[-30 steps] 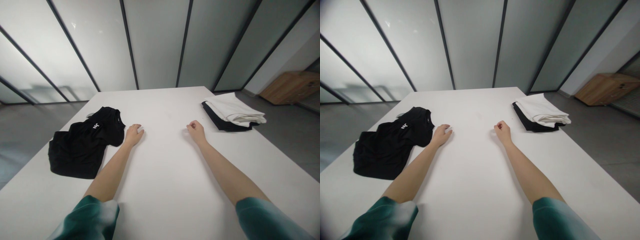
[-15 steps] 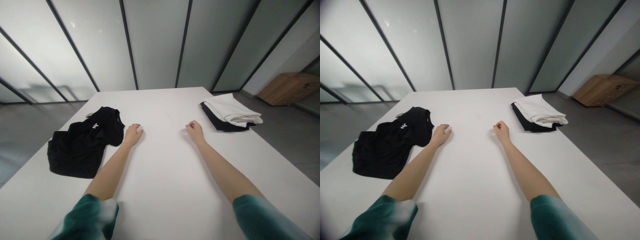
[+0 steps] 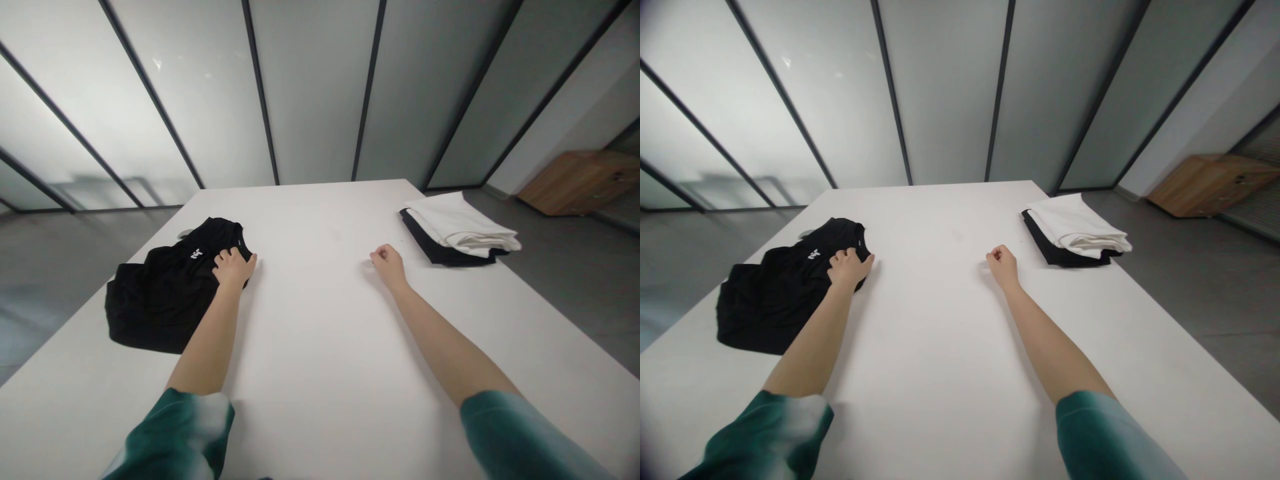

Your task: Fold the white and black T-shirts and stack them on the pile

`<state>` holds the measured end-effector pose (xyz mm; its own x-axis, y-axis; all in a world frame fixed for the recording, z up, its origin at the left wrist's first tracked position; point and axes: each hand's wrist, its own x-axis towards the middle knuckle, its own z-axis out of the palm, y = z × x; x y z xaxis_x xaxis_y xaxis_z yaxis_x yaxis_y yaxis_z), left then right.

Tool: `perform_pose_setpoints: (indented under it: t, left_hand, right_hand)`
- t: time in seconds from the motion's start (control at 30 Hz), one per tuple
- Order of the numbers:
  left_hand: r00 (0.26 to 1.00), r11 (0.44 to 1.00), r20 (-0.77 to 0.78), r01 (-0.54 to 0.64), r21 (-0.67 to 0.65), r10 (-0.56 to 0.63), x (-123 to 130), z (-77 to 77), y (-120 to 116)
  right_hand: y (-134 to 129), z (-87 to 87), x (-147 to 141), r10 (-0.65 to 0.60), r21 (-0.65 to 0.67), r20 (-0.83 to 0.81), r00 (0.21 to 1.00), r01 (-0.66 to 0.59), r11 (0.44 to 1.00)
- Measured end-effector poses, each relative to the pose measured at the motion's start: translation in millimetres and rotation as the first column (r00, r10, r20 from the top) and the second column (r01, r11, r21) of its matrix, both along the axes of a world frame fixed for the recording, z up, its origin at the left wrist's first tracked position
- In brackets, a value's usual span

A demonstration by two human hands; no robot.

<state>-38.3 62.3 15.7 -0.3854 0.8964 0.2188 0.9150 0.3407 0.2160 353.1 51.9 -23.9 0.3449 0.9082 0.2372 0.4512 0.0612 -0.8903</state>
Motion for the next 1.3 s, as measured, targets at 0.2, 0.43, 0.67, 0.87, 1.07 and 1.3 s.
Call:
perform_pose_setpoints:
  t: [0.2, 0.43, 0.67, 0.87, 1.07, 1.3]
  left_hand:
    - [0.992, 0.986, -0.007, 0.125, -0.110, -0.127, 31.7, -1.9, -2.2]
    - [0.415, 0.538, 0.469, 0.827, 0.162, -0.780, 112.0, 1.7, -28.4]
    - [0.794, 0.798, 0.076, 0.602, 0.035, -0.602, 84.4, 13.5, -19.1]
    - [0.954, 0.952, -0.049, 0.291, -0.098, -0.296, 49.2, 8.7, -9.0]
    - [0.935, 0.896, 0.015, 0.343, -0.282, -0.353, 57.9, 8.4, -12.3]
    - [0.894, 0.862, -0.050, 0.412, -0.295, -0.445, 82.3, 2.5, -22.1]
  right_hand:
    - [-2.4, 3.9, -5.6, -0.008, 0.000, 0.063, 0.998, 0.008, 1.000]
    - [-13.1, 7.8, -18.0, 0.225, -0.032, 0.318, 0.921, -0.227, 0.973]
    - [-28.7, 11.2, -52.6, 0.553, -0.247, 0.690, 0.467, -0.566, 0.786]
    - [-2.4, -2.5, -3.4, 0.187, -0.194, 0.727, 0.660, -0.063, 0.979]
    - [-5.2, 6.5, 3.8, -0.121, 0.044, 0.694, 0.710, 0.126, 0.991]
    - [-28.5, 19.0, -59.1, 0.207, -0.207, 0.748, 0.631, -0.075, 0.975]
